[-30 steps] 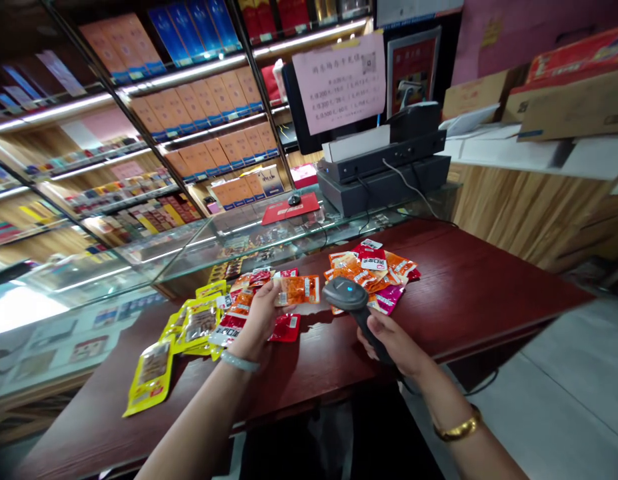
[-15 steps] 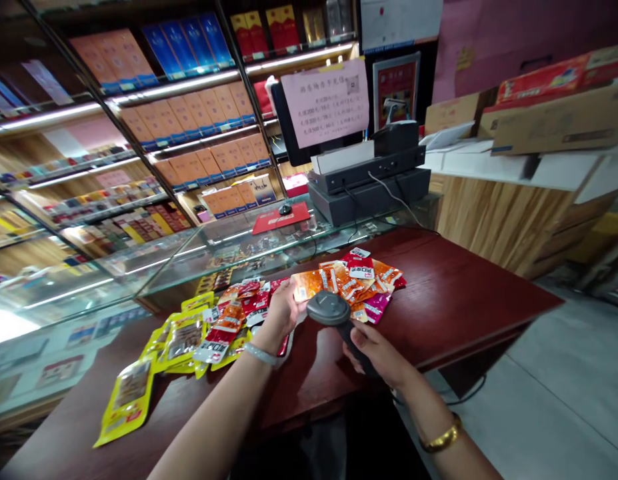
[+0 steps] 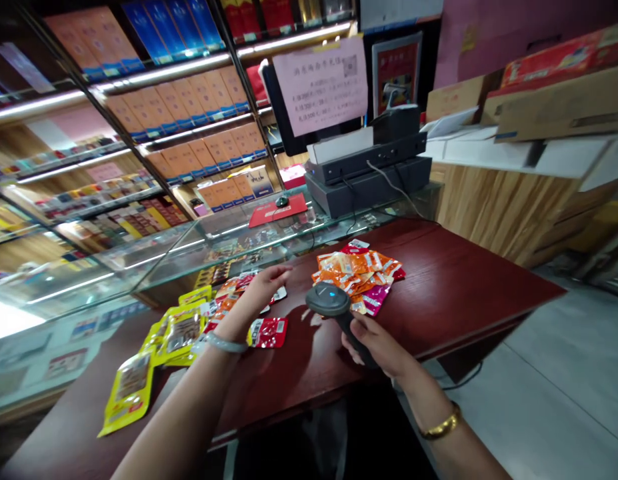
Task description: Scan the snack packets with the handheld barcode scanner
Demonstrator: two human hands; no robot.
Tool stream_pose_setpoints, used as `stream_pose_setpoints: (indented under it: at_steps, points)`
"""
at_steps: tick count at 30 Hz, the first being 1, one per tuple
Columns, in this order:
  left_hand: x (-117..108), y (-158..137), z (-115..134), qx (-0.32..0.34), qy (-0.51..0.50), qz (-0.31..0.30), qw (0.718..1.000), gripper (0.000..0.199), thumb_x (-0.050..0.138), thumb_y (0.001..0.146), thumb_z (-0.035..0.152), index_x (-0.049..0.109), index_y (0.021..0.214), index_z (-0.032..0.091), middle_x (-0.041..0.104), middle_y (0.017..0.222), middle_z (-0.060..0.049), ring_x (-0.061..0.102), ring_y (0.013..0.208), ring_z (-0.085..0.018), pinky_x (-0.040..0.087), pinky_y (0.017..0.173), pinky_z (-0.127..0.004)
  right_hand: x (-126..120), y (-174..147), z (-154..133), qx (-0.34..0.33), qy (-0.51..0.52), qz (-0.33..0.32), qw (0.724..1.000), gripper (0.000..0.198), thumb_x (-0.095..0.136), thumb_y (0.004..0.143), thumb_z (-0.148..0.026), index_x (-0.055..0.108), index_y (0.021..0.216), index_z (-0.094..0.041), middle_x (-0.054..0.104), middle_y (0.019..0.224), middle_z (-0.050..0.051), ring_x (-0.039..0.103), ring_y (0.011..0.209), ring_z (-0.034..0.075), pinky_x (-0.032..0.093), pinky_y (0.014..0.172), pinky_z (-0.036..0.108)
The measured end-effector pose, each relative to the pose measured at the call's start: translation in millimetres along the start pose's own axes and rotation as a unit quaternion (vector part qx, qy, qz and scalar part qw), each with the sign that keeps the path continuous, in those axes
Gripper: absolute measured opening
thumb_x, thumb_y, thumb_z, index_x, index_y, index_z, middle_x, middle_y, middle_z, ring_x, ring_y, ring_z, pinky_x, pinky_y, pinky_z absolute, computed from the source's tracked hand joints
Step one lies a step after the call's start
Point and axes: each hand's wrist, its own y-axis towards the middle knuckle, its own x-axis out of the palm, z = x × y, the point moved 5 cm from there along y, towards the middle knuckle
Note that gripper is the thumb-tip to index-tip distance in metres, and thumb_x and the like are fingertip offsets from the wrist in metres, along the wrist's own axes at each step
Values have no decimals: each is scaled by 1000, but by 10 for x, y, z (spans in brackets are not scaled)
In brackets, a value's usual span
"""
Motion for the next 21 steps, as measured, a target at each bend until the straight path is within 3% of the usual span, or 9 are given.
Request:
stream_pose_setpoints:
  at_steps: [1, 3, 6, 11, 16, 21]
  points:
    - [-85, -131, -88, 6, 116, -6, 993, 35, 66, 86, 40, 72, 112, 18, 68, 117, -13, 59, 114, -29, 45, 102, -41, -7, -6, -1, 0, 3, -1, 1000, 57, 68, 77, -73, 54, 93, -19, 55, 69, -2, 42, 47, 8, 34, 43, 21]
    - [-178, -401, -254, 10, 310, -22, 950, 41, 77, 75, 39, 74, 110, 18, 66, 119, -16, 55, 119, -35, 40, 105, -47, -10, -14, 6, 2, 1, -15, 1000, 55, 66, 80, -71, 54, 96, -20, 54, 69, -2, 42, 48, 8, 33, 45, 21]
    - [-162, -689, -454, -4, 448, -59, 892, 61, 86, 63, 46, 70, 116, 20, 59, 129, -18, 50, 122, -40, 40, 102, -51, -22, -15, 31, 4, -10, -27, 1000, 55, 63, 82, -71, 55, 95, -19, 51, 67, -3, 40, 48, 8, 32, 44, 21]
    - [-88, -702, -612, -3, 471, -90, 877, 70, 80, 62, 66, 65, 112, 19, 56, 130, -18, 49, 120, -38, 40, 101, -49, -28, -14, 52, 9, -12, -18, 1000, 55, 63, 83, -70, 56, 99, -18, 51, 67, -3, 40, 48, 8, 32, 44, 21]
    - [-22, -569, -502, 81, 452, -19, 888, 54, 60, 84, 66, 59, 108, 17, 66, 112, -17, 57, 115, -33, 34, 106, -46, -18, -10, 59, 5, -20, -29, 999, 52, 61, 86, -68, 56, 97, -18, 51, 67, -3, 40, 48, 8, 34, 46, 22]
    - [105, -390, -501, -7, 386, -29, 922, 37, 55, 93, 52, 52, 115, 21, 72, 96, -11, 69, 92, -26, 45, 79, -32, 8, 14, 63, 18, -36, -24, 999, 54, 63, 83, -69, 54, 102, -19, 50, 65, -4, 38, 48, 7, 32, 45, 20]
